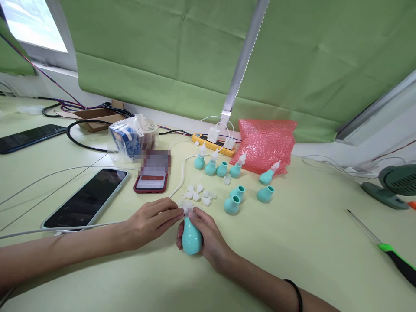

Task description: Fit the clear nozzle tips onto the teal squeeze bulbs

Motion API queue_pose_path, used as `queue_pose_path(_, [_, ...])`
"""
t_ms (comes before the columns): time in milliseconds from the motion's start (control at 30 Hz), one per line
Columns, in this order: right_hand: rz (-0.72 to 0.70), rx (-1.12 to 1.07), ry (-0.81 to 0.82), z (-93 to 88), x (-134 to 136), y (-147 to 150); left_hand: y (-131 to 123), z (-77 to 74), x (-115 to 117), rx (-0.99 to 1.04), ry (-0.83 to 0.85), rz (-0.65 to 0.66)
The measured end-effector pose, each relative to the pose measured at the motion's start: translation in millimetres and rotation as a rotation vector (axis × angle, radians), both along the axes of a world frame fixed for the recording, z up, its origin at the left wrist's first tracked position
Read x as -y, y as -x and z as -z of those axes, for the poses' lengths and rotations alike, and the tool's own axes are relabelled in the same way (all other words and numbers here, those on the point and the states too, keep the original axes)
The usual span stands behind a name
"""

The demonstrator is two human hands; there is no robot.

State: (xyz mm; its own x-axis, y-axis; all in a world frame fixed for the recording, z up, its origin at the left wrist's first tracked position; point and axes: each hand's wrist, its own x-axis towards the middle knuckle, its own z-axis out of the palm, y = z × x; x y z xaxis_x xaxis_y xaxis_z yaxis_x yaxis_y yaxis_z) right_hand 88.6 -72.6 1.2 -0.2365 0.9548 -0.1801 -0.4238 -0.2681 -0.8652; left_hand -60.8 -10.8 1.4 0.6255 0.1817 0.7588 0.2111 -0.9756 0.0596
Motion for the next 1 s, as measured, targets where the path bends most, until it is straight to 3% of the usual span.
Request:
queue_pose_path(200, [-0.005,0.041,-0.028,-1.5,2,0,7,-2.6,-3,-0.215,-0.158,-0.006])
queue_pose_path(467, [0.014,0.136,-0.044,-1.7,2,0,5,-6.0,-4,-0.319,-0.142,-0.025])
queue_pose_path(533, [0.107,0.148,-0.043,-2.2,2,-2,4,-10.3,-1,-0.290,0.000,-0.024])
queue_pose_path(667, [0.380,0.104,-0.078,-8.0,1,-8,4,-26.5,7,-0.250,0.468,0.063])
queue_pose_path(733, [0.403,0.113,-0.163,-10.8,1,-10,4,-29.7,9,-0.259,0.533,0.081])
queue_pose_path(833, [0.301,0.166,-0.270,-8.9,4,-10,2,-20.6,5,-0.316,0.410,0.012])
queue_pose_path(1000, [0.205,0.297,-0.229,0.1,1,-15,-3,3.4,-8,-0.431,0.330,-0.102])
